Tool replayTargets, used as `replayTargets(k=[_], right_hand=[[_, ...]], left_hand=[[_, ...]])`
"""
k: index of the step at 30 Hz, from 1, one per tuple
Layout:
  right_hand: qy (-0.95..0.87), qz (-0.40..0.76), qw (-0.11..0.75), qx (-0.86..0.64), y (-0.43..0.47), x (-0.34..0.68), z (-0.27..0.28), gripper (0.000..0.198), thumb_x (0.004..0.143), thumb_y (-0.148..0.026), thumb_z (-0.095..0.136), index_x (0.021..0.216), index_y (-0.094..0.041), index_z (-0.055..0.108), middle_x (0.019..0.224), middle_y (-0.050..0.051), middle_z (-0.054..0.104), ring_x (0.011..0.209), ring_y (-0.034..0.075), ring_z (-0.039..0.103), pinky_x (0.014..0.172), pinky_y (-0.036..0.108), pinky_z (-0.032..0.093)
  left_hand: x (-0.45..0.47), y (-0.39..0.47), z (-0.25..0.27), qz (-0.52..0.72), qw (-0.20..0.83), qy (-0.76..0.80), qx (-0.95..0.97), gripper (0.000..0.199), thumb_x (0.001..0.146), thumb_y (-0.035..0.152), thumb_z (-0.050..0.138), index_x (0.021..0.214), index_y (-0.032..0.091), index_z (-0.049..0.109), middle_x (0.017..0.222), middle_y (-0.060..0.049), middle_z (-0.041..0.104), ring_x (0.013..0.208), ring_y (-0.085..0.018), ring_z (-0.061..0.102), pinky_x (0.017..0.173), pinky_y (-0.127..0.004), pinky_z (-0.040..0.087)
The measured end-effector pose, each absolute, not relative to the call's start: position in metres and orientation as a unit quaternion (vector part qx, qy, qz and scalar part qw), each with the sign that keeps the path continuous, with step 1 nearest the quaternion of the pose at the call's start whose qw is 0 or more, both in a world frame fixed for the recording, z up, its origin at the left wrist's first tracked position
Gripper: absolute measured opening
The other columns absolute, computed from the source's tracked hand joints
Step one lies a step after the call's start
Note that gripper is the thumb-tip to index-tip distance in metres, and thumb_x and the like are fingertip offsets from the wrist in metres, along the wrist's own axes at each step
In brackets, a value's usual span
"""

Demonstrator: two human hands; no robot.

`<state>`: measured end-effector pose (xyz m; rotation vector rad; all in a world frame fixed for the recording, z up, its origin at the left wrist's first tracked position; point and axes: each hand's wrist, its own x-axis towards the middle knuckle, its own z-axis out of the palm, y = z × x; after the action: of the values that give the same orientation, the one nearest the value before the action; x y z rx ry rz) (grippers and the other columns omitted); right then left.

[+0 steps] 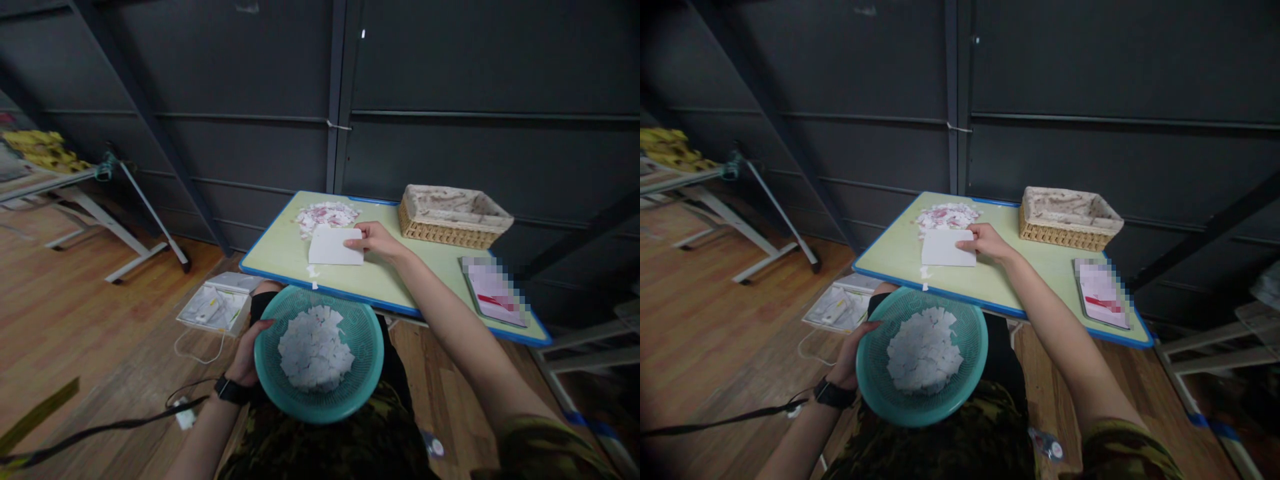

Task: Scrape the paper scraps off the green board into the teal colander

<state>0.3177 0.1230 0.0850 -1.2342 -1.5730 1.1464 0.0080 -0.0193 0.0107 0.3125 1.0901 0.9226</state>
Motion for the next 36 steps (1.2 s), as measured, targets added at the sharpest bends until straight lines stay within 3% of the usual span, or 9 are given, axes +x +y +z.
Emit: replayTargets(k=[4, 12, 21, 28, 33, 36], right_hand=[[-0.625, 0.447, 0.413, -0.490, 0.125, 0.322, 0.085, 0.042, 0.054, -0.046, 0.083, 0.067, -0.017, 0.055, 0.059, -0.003, 0.052, 0.055, 0.010, 0.045, 0.052, 0.026, 0.029], [-0.664, 0.492, 0.327, -0.459, 0.120, 0.322, 0.090, 0.042, 0.055, -0.043, 0.084, 0.064, -0.016, 0.053, 0.058, -0.004, 0.052, 0.053, 0.007, 0.042, 0.051, 0.024, 0.028], [-0.646, 0.450, 0.367, -0.495, 0.122, 0.333, 0.098, 0.036, 0.052, -0.037, 0.084, 0.060, -0.018, 0.054, 0.054, -0.004, 0.050, 0.052, 0.009, 0.043, 0.049, 0.025, 0.028], [-0.652, 0.532, 0.305, -0.446, 0.117, 0.322, 0.091, 0.036, 0.050, -0.036, 0.085, 0.065, -0.015, 0.059, 0.060, -0.002, 0.058, 0.054, 0.009, 0.048, 0.051, 0.024, 0.032], [-0.619, 0.501, 0.387, -0.466, 0.118, 0.325, 0.096, 0.038, 0.050, -0.037, 0.085, 0.063, -0.016, 0.056, 0.056, -0.004, 0.053, 0.053, 0.008, 0.044, 0.050, 0.024, 0.029], [-0.602, 0.473, 0.412, -0.494, 0.121, 0.332, 0.100, 0.038, 0.048, -0.036, 0.085, 0.062, -0.017, 0.055, 0.054, -0.005, 0.049, 0.052, 0.008, 0.043, 0.049, 0.025, 0.028]], left_hand=[[0.008, -0.019, 0.010, 0.425, 0.741, 0.497, 0.151, 0.011, 0.071, 0.024, 0.068, 0.069, 0.014, 0.073, 0.068, -0.007, 0.077, 0.066, -0.026, 0.072, 0.069, -0.037, 0.058], [0.007, -0.019, 0.009, 0.426, 0.746, 0.489, 0.152, 0.012, 0.066, 0.025, 0.072, 0.069, 0.013, 0.074, 0.070, -0.010, 0.078, 0.068, -0.028, 0.073, 0.069, -0.036, 0.056], [0.008, -0.020, 0.014, 0.433, 0.740, 0.493, 0.148, 0.006, 0.068, 0.021, 0.070, 0.070, 0.016, 0.071, 0.069, -0.007, 0.077, 0.074, -0.029, 0.074, 0.071, -0.039, 0.057], [0.010, -0.020, 0.014, 0.427, 0.747, 0.487, 0.152, 0.008, 0.069, 0.022, 0.069, 0.070, 0.015, 0.071, 0.069, -0.008, 0.077, 0.072, -0.028, 0.073, 0.070, -0.039, 0.057], [0.009, -0.020, 0.012, 0.429, 0.743, 0.492, 0.146, 0.009, 0.073, 0.021, 0.066, 0.070, 0.014, 0.071, 0.065, -0.006, 0.075, 0.059, -0.022, 0.069, 0.067, -0.035, 0.056], [0.009, -0.020, 0.013, 0.428, 0.742, 0.495, 0.146, 0.009, 0.074, 0.020, 0.066, 0.071, 0.013, 0.071, 0.065, -0.007, 0.075, 0.061, -0.023, 0.070, 0.069, -0.036, 0.056]])
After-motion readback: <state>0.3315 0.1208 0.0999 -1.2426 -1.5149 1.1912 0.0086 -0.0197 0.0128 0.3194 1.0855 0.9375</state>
